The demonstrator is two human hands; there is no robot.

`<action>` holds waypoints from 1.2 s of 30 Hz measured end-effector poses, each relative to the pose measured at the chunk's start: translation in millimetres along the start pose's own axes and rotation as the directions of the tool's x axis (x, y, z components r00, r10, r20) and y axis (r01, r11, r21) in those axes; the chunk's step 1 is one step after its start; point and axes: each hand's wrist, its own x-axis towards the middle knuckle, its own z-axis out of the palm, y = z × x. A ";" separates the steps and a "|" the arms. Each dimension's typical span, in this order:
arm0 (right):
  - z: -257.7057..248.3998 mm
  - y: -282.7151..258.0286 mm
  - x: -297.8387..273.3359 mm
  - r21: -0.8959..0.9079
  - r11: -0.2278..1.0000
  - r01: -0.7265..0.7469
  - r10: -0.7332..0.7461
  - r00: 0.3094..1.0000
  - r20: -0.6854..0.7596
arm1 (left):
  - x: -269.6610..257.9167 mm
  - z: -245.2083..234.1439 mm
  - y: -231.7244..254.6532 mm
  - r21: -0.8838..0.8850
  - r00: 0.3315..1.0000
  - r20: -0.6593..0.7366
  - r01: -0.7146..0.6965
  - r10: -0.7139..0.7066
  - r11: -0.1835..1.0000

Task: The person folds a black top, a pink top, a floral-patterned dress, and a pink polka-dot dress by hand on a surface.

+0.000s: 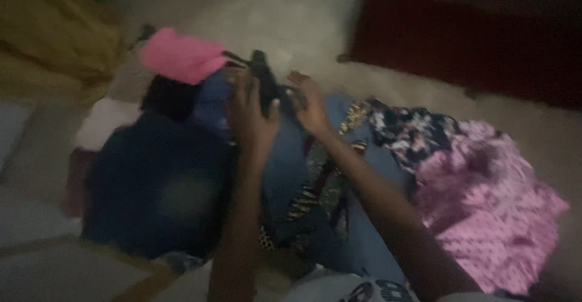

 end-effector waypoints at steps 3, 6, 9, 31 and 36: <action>-77.7 15.3 -62.3 -0.253 0.951 -0.176 0.149 0.981 -0.125 | -28.9 52.4 62.1 -0.186 0.988 0.061 -0.131 0.144 0.974; -142.8 23.9 -105.9 -0.703 0.604 -0.374 0.296 0.925 -0.238 | -60.1 92.3 107.4 -0.353 0.941 0.194 -0.198 0.279 0.914; -177.1 41.4 -145.7 -0.791 0.303 -0.532 0.208 0.846 -0.490 | -89.1 121.5 141.8 -0.511 0.844 0.502 0.117 0.185 0.852; -168.9 -27.0 -242.5 0.880 0.342 -0.330 0.719 0.695 -0.020 | -83.9 129.2 87.4 -0.563 0.564 0.715 0.815 0.414 -0.139; -181.9 -46.6 -199.7 0.866 0.344 -0.363 0.714 0.700 0.009 | -67.4 60.5 107.9 -0.639 0.662 0.717 0.496 0.221 0.588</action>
